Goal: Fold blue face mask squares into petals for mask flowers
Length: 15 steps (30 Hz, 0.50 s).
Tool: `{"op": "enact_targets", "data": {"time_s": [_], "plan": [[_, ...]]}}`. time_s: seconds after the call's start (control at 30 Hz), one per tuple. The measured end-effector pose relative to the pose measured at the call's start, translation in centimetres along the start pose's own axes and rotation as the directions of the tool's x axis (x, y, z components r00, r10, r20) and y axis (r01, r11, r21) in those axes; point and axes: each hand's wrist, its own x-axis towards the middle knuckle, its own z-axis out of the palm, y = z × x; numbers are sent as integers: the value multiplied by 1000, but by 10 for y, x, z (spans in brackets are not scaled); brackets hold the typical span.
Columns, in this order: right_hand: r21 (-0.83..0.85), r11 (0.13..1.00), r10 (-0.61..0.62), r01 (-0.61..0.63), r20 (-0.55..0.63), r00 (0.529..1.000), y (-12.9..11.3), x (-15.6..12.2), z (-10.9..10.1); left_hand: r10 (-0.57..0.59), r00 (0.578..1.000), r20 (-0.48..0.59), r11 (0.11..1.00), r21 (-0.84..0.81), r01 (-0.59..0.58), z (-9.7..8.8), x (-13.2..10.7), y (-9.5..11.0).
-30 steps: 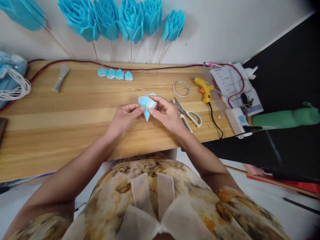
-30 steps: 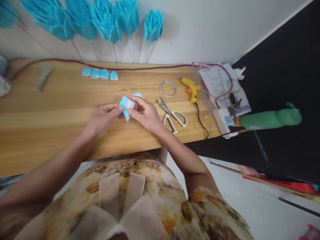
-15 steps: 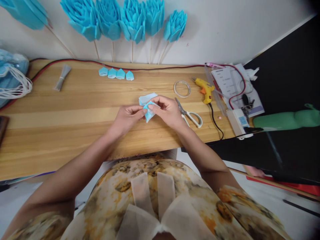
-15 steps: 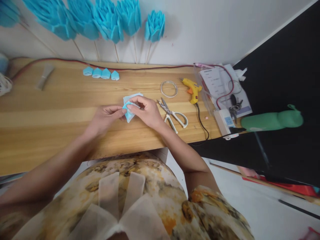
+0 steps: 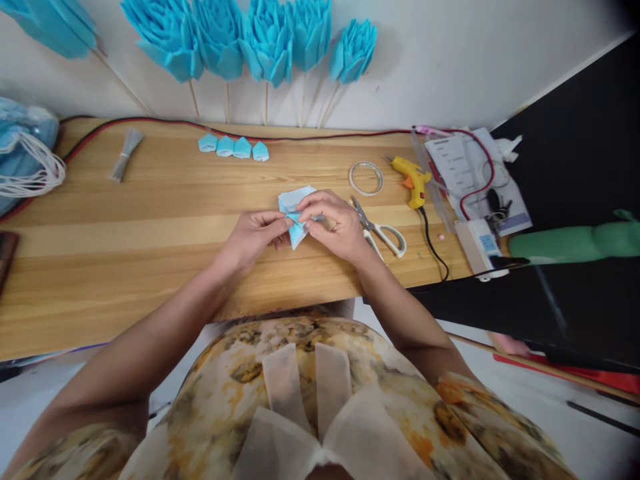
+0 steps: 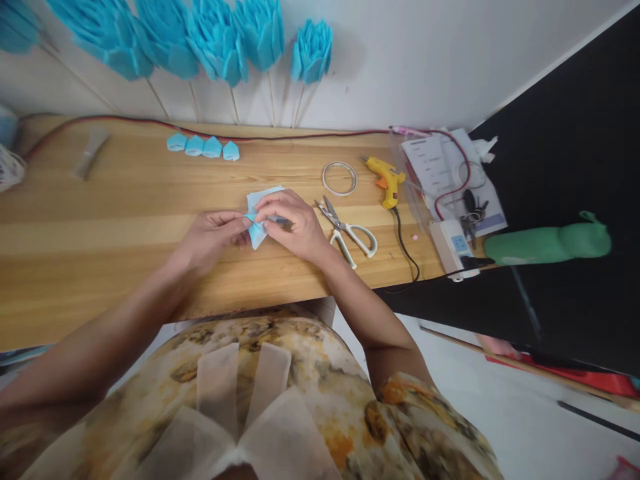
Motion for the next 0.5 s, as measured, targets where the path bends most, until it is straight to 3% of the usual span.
{"op": "enact_targets", "data": {"time_s": [0.2,0.5], "plan": [[-20,999,37,-36,20,999,1,0,0,14,999,33,1000,-2,-14,-1,0,-1],[-5,999,52,-52,24,998,0,-1,0,30,999,-26,999,21,-29,1,0,1]]}}
